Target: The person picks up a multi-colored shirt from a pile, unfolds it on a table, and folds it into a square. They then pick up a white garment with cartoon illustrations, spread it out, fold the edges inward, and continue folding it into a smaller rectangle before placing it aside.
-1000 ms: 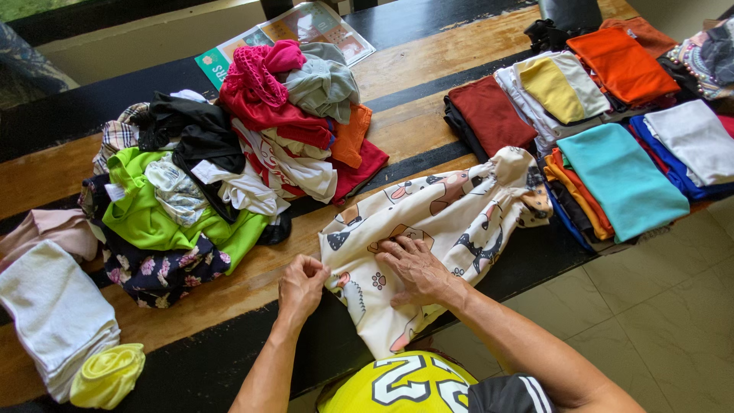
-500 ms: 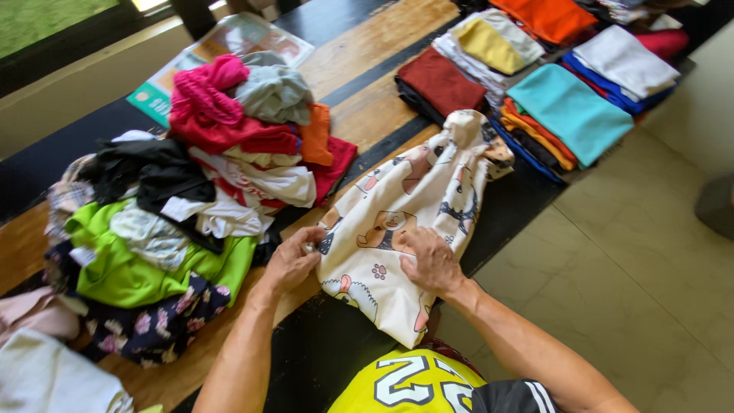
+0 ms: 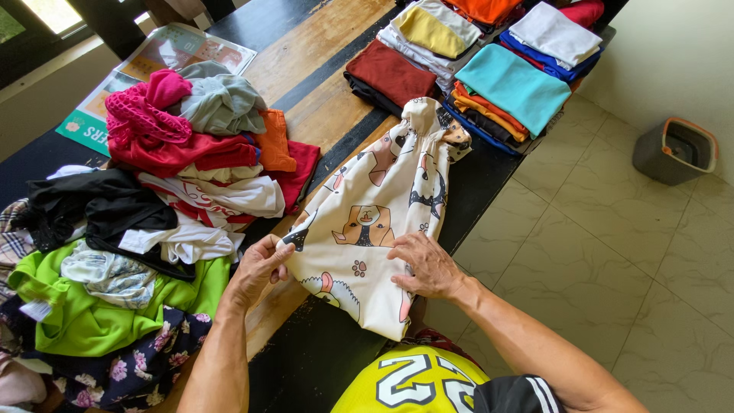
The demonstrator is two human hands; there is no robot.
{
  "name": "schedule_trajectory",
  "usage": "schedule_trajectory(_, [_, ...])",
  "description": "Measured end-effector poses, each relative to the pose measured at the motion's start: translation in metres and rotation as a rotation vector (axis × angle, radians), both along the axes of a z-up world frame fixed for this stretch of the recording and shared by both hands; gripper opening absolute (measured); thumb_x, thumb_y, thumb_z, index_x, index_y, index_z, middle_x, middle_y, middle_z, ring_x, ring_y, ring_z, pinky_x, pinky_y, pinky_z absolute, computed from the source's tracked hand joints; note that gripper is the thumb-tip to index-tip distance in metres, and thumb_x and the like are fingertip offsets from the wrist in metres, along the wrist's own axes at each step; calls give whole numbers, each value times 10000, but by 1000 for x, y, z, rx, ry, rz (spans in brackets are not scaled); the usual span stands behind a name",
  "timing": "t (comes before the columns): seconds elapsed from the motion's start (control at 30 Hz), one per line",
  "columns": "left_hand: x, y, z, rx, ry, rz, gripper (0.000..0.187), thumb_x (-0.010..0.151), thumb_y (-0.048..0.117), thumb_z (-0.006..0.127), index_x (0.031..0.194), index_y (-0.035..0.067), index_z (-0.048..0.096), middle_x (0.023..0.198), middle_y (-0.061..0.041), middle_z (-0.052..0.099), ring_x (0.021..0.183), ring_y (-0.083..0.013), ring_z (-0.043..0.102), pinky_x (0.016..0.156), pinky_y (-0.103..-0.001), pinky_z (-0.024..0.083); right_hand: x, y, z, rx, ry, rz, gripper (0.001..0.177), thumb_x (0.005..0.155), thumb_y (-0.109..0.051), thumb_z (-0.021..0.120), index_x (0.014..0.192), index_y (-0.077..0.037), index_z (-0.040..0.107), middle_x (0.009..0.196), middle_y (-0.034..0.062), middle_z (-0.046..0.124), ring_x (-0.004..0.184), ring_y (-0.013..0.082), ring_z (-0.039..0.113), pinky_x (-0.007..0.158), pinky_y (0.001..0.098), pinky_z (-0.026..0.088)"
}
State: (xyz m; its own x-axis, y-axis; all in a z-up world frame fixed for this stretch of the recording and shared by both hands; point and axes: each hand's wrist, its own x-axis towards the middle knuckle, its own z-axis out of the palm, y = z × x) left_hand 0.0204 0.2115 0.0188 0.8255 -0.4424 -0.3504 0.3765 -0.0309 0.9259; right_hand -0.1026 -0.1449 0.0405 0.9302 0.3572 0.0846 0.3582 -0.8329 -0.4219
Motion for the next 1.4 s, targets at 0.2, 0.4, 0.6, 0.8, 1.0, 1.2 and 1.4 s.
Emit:
schedule_trajectory(0.2, [-5,10,10,248,8,-49,365,814,375,795,1053,112,710,718,73,590,531,-45,470,466,-228,353,1,-1,0,-105,117,-46,403,739,-331,771,1045,-107,635,1350,146,518,1278,336,482,1117,488,372])
schedule_trajectory(0.4, [0,29,19,617,-19,-7,404,878,483,755,866,80,786,574,33,528,546,-103,447,514,-296,363,8,9,19,-204,258,-88,361,743,-307,730,1027,-122,604,1234,96,526,1168,294,516,1087,459,431])
schedule_trajectory(0.6, [-8,34,17,765,-190,-147,308,793,378,858,917,98,828,891,-9,663,700,-93,559,621,-286,487,13,19,31,-272,314,-107,384,711,-290,739,1023,-139,575,1216,85,490,1135,285,502,1033,462,443])
schedule_trajectory(0.8, [-9,35,-4,152,-428,-29,269,824,306,834,840,44,772,1117,62,727,823,-27,626,684,-239,522,15,18,27,-301,328,-84,408,714,-296,760,1041,-135,576,1166,93,495,1146,285,500,1023,462,445])
schedule_trajectory(1.0, [-13,28,1,393,-140,-46,280,897,366,727,1009,109,745,709,7,663,551,-86,558,537,-255,484,31,25,2,-236,81,-102,608,848,-463,758,1268,-85,532,1331,165,516,1274,344,490,1113,488,412])
schedule_trajectory(1.2, [-20,32,20,739,-269,12,299,934,386,725,982,93,759,715,-41,706,613,-114,599,593,-299,494,38,30,1,-350,323,-84,1009,818,-691,674,1595,-263,194,1676,155,76,1507,518,35,1208,633,121])
schedule_trajectory(1.4, [-21,51,3,1000,-533,98,326,988,439,661,1021,126,747,792,-60,735,679,-211,684,676,-366,581,33,47,22,-496,530,-179,1016,854,-757,547,1636,-299,89,1705,159,-68,1500,581,-33,1141,747,164])
